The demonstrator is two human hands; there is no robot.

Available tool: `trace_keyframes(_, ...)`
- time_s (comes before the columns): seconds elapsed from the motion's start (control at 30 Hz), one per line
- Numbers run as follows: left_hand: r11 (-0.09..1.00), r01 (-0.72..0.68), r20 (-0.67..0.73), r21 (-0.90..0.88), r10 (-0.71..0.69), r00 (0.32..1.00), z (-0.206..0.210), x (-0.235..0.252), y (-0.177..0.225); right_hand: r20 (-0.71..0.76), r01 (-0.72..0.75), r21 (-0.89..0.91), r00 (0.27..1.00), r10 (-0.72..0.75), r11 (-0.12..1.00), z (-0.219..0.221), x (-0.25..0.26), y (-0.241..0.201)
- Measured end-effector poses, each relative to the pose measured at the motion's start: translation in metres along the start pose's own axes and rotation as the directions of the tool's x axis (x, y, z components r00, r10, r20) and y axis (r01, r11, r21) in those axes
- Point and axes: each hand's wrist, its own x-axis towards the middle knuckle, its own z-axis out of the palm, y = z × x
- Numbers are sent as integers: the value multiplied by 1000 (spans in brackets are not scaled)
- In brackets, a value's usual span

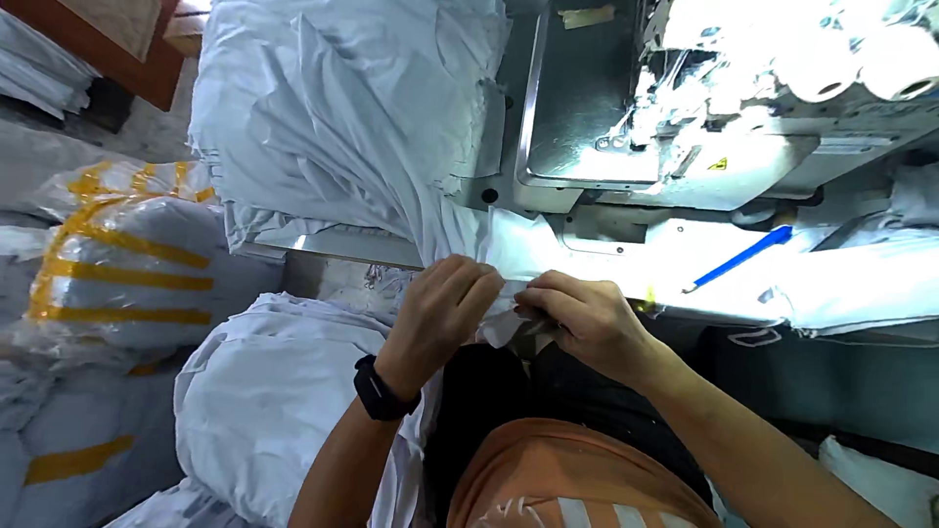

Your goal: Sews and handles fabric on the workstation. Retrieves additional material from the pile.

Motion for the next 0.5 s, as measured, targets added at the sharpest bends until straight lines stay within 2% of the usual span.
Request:
trace_keyframes(0.1, 998, -6, -5, -64, 5, 1000, 3, -6, 3, -69, 3, -4, 998, -4, 1000, 2, 1, -4)
trace_keyframes(0.23, 987, -74, -21, -143, 72, 997, 6, -9, 6, -77, 46, -55, 996, -50, 997, 5, 6, -4)
trace_keyframes(0.33, 993, -81, 18, -86, 83, 996, 6, -10, 4, -116, 22, 51, 993, -16, 998, 5, 5, 0)
trace_keyframes(0.5, 992, 55, 229, 116, -81, 970, 0, -24, -11, -129, -81, 183, 986, 106, 980, -2, 1, 4)
